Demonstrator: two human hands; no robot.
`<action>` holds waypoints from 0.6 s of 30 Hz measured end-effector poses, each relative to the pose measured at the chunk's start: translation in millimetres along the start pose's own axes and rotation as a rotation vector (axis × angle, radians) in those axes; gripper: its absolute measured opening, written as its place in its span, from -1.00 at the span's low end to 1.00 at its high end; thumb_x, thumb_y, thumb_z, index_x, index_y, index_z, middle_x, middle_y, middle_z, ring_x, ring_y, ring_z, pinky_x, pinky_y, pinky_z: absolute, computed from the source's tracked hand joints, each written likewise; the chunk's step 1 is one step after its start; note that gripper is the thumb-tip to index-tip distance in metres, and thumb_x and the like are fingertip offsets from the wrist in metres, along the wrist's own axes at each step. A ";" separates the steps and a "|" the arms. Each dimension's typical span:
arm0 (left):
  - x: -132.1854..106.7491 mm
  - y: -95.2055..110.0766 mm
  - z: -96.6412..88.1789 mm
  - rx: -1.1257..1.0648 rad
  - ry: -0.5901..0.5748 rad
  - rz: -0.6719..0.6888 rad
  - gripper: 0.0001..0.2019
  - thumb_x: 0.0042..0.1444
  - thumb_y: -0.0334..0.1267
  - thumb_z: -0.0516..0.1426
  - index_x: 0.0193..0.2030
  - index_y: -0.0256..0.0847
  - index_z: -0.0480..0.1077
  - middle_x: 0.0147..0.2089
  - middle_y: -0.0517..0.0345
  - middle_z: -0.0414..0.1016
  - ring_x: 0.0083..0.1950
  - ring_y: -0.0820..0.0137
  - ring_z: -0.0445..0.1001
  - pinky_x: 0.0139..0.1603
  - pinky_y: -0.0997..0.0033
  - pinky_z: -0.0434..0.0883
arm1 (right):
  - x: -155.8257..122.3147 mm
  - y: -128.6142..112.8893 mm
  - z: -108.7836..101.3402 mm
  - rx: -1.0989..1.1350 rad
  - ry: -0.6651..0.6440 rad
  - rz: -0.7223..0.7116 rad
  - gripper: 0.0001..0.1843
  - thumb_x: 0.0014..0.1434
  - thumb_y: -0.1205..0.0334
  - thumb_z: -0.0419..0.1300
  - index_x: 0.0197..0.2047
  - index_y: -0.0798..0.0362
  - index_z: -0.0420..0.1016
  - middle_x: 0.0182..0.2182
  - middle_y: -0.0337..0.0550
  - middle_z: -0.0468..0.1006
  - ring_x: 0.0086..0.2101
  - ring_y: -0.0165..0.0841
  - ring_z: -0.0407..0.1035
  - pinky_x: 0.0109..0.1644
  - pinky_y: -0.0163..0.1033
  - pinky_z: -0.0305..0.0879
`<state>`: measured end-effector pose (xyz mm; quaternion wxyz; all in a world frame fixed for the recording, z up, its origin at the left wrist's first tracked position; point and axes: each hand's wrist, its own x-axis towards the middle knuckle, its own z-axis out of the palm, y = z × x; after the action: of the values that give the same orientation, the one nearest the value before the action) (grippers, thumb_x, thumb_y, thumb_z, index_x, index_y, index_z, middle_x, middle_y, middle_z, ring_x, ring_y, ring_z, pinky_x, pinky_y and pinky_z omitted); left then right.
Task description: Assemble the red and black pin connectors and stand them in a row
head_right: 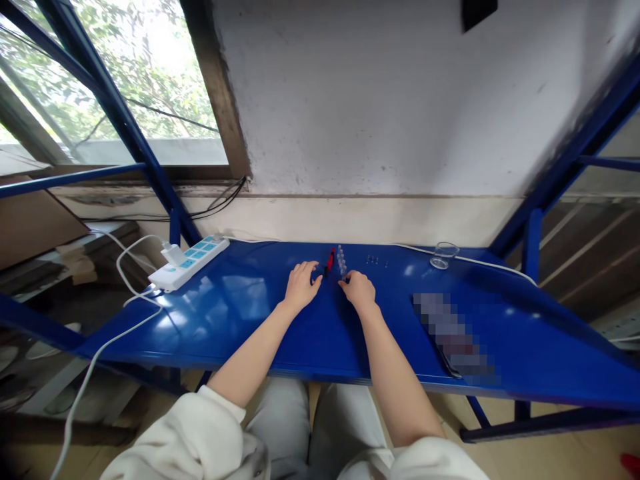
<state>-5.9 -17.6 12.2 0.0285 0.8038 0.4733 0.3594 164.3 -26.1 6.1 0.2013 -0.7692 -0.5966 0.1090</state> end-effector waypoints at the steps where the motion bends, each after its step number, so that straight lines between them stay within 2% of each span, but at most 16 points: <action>1: -0.7 0.9 0.2 0.019 -0.011 0.009 -0.68 0.10 -0.27 0.00 0.01 -0.23 0.24 -0.08 -0.02 0.35 -0.07 0.23 0.27 -0.12 0.28 0.21 | -0.2 -0.6 -0.6 -0.006 -0.010 0.011 -0.67 0.00 0.03 0.14 -0.20 0.03 0.45 -0.32 -0.05 0.52 -0.31 -0.23 0.41 -0.40 -0.29 0.18; 6: -3.9 3.8 -0.4 0.119 -0.098 0.075 -0.61 0.17 -0.25 -0.09 0.16 -0.10 0.12 -0.01 0.04 0.31 -0.04 0.28 0.25 -0.13 0.30 0.22 | -0.9 -2.6 -0.8 -0.030 -0.028 0.028 -0.67 0.02 0.03 0.12 -0.18 0.02 0.43 -0.28 -0.07 0.51 -0.27 -0.22 0.41 -0.36 -0.27 0.20; 9: -3.6 2.2 0.8 0.157 -0.153 0.095 -0.61 0.17 -0.27 -0.08 0.16 -0.07 0.13 -0.02 0.06 0.33 -0.04 0.28 0.26 -0.14 0.30 0.23 | -2.1 -4.3 -0.5 -0.037 -0.018 0.028 -0.70 0.04 0.05 0.11 -0.20 0.01 0.43 -0.29 -0.08 0.51 -0.27 -0.22 0.41 -0.34 -0.26 0.20; 11: -2.4 0.3 2.8 0.158 -0.144 0.093 -0.64 0.16 -0.30 -0.06 0.11 -0.10 0.20 -0.04 0.06 0.36 -0.07 0.28 0.28 -0.15 0.30 0.23 | -3.2 -5.8 -0.8 -0.039 -0.013 0.028 -0.73 0.05 0.06 0.10 -0.21 0.01 0.43 -0.31 -0.08 0.51 -0.27 -0.22 0.41 -0.34 -0.27 0.20; 15: 0.6 -3.3 6.3 0.095 -0.057 0.048 -0.77 0.10 -0.36 0.02 -0.09 -0.17 0.33 -0.16 0.06 0.41 -0.13 0.28 0.32 -0.17 0.31 0.24 | -5.9 -8.8 -2.1 -0.053 0.005 0.027 -0.77 0.08 0.08 0.08 -0.26 0.02 0.43 -0.34 -0.08 0.51 -0.29 -0.23 0.41 -0.36 -0.28 0.19; 18: 2.5 -5.0 7.5 -0.016 0.016 -0.004 -0.89 0.08 -0.38 0.04 -0.25 -0.20 0.35 -0.28 0.10 0.42 -0.22 0.33 0.34 -0.23 0.35 0.26 | -8.2 -11.2 -2.8 -0.059 0.021 -0.002 -0.79 0.10 0.11 0.06 -0.30 0.03 0.42 -0.36 -0.07 0.51 -0.32 -0.26 0.41 -0.40 -0.30 0.15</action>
<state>-4.4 -10.7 6.1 0.0318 0.7996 0.4722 0.3696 153.5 -32.2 12.9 0.1851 -0.7752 -0.5983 0.0831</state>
